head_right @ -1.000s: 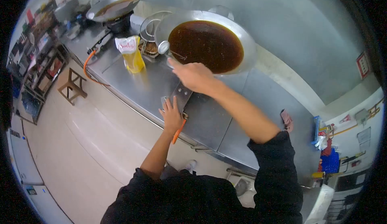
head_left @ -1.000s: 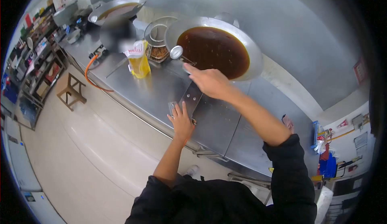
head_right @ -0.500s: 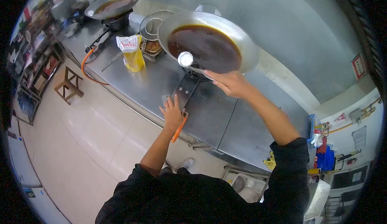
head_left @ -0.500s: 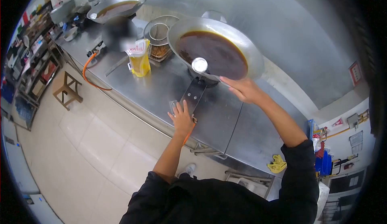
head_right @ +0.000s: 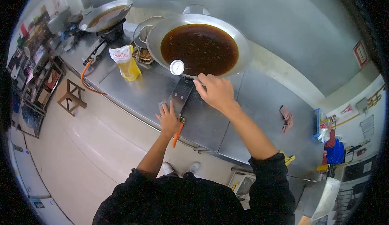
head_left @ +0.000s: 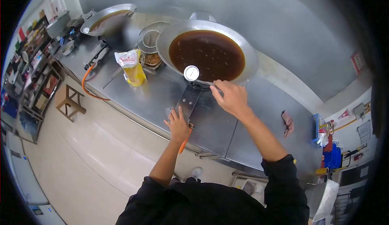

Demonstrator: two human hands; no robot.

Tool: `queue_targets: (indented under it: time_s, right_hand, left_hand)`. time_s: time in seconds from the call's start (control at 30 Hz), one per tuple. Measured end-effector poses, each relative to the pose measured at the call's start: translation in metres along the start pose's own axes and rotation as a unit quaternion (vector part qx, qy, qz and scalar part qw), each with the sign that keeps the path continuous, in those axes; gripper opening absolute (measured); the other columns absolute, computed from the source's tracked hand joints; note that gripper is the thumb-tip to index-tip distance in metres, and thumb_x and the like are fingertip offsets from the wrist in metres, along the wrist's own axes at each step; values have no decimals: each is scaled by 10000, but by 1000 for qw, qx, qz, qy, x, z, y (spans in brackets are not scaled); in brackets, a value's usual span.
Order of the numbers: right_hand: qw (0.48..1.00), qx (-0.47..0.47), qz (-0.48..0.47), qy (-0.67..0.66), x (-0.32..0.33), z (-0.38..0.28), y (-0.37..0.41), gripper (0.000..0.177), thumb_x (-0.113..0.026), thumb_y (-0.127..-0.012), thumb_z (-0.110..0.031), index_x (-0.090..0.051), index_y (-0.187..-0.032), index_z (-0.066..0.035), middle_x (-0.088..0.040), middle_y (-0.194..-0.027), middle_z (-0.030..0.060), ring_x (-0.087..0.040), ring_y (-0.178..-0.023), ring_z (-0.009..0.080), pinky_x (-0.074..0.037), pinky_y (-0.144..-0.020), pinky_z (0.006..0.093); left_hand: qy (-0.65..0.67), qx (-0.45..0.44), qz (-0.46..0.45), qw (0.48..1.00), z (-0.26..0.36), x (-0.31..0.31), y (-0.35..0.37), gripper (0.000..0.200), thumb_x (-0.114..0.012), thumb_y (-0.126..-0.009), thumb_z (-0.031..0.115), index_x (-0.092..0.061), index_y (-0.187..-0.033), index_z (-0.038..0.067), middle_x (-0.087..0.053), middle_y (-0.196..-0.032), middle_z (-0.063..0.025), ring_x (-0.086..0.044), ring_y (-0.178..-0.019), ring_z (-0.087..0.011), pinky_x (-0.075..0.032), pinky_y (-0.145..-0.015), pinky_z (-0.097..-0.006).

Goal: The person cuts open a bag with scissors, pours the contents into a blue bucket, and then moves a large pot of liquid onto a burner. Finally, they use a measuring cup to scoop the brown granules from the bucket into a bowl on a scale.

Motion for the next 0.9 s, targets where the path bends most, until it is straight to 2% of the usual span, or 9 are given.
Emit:
queue_targets:
  time_s: [0.1,0.33,0.43,0.63,0.9]
  right_hand:
    - [997,51,51,-23,16,18,2,169,-600,-825,-263,-578,-757,-110,-561,-615,59,-565,-529,268,-427,-455,380]
    - [994,80,59,-42,38,50,17,111,-649,-774,-212,-629,-768,-103,-582,-634,64,-571,-542,257,-429,-484,369]
    - [993,103,39,-42,37,59,18,121,-651,-768,-206,-628,-775,-88,-593,-651,71,-576,-554,265,-432,-495,364]
    - [990,121,2,-65,32,86,25,130,-644,-777,-190,-629,-785,-61,-608,-683,97,-584,-586,289,-439,-522,375]
    - [989,89,-63,-103,34,119,25,151,-643,-777,-187,-648,-828,-45,-644,-750,119,-597,-619,303,-453,-564,378]
  left_hand:
    - [6,-2,0,1000,0,-1,3,821,-631,-778,293,-196,-1419,23,-246,-1391,-251,-304,-1244,-408,-227,-956,-693]
    - [11,-8,14,1000,2,0,2,747,-592,-824,319,-229,-1411,34,-256,-1385,-258,-305,-1240,-415,-238,-950,-692]
    - [-7,-4,14,1000,0,-3,1,775,-610,-817,372,-227,-1417,66,-261,-1389,-255,-290,-1263,-420,-269,-940,-689]
    - [1,-2,24,1000,0,-5,2,777,-608,-817,381,-225,-1419,73,-271,-1387,-249,-291,-1267,-417,-268,-937,-693]
    - [-2,-2,16,1000,2,-2,4,773,-616,-813,365,-228,-1418,84,-261,-1389,-242,-301,-1260,-409,-274,-943,-677]
Point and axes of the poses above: each hand's wrist, its own y-axis away from the middle knuckle, its own x-axis out of the back of the hand, z = x × y, the point moved 8 cm from there along -y, towards the middle knuckle
